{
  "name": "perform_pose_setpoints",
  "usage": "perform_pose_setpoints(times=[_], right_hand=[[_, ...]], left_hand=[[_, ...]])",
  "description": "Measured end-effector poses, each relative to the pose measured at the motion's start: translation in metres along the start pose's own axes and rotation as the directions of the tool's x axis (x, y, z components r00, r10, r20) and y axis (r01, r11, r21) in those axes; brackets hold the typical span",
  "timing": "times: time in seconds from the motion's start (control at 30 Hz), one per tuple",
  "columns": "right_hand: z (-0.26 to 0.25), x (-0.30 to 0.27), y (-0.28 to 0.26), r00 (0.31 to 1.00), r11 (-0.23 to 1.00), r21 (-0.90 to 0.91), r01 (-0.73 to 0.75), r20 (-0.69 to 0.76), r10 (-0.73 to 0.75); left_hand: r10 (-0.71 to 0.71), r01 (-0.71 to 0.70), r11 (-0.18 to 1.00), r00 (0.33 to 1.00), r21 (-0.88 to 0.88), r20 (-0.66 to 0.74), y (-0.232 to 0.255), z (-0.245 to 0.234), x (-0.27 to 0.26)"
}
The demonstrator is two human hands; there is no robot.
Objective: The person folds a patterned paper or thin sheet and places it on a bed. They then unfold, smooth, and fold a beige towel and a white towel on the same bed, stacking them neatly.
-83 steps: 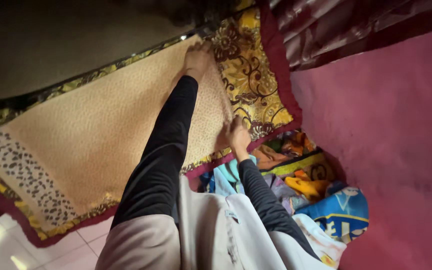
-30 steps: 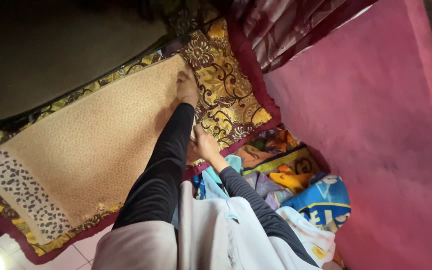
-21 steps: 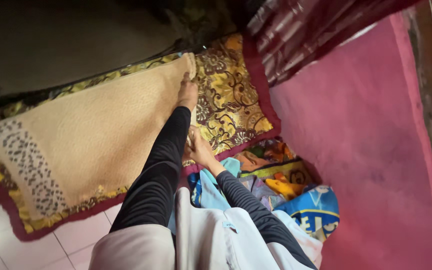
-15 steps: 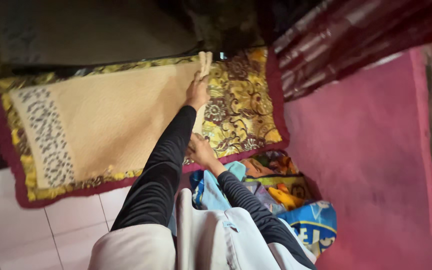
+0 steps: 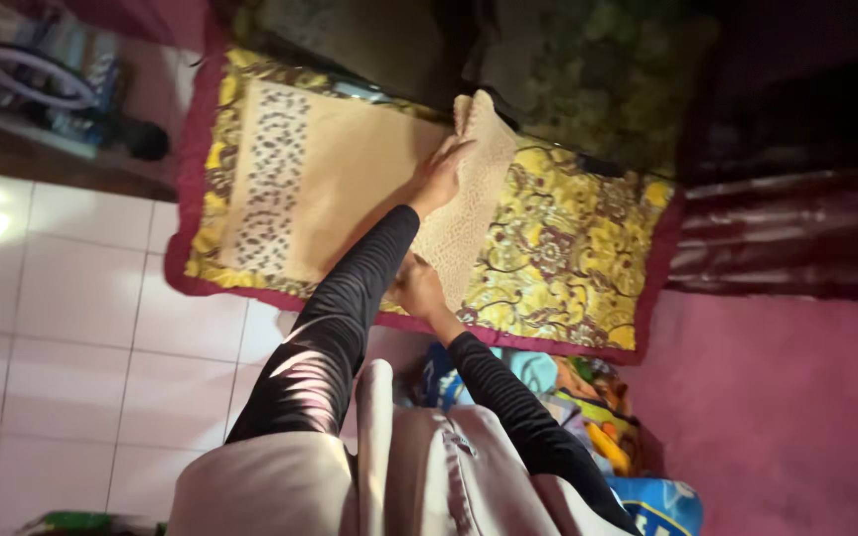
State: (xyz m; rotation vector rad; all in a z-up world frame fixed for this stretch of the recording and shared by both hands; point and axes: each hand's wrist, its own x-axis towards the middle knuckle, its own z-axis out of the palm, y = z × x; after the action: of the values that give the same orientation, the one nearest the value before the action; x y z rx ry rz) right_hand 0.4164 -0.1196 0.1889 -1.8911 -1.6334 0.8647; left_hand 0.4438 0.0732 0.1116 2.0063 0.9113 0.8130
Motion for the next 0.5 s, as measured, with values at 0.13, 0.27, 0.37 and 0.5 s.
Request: perform_pose_setpoints(times=[0.13,0.27,0.37,0.5], right_hand=[[0.056,0.037,-0.055,1.0,0.998,-0.05,-0.025,-0.015,0.025],[0.098,0.073,-0.108,0.997,0.997,-0.008,0.075,-0.026,-0.075],[0.131,0.103,-0.141,0.998,0.999,0.005,0.038,0.043,-0.039],[0.185,0.135,-0.171,0.992,0.999,-0.023,0.038,0.124,-0.035]], left_hand=[[0.017,-0.017,0.999,1.0,-0.036,-0.005,-0.033,-0.078,0.004],[-0.019,0.021,0.998,0.999,-0.067,0.043,-0.068,-0.165,-0.002],[-0.009,0.013,0.996,0.999,-0.088,0.046,-0.091,-0.225,-0.009],[-0.261,0.278,0.954,0.954,-0.114,0.147,-0.132,-0.296,-0.024]])
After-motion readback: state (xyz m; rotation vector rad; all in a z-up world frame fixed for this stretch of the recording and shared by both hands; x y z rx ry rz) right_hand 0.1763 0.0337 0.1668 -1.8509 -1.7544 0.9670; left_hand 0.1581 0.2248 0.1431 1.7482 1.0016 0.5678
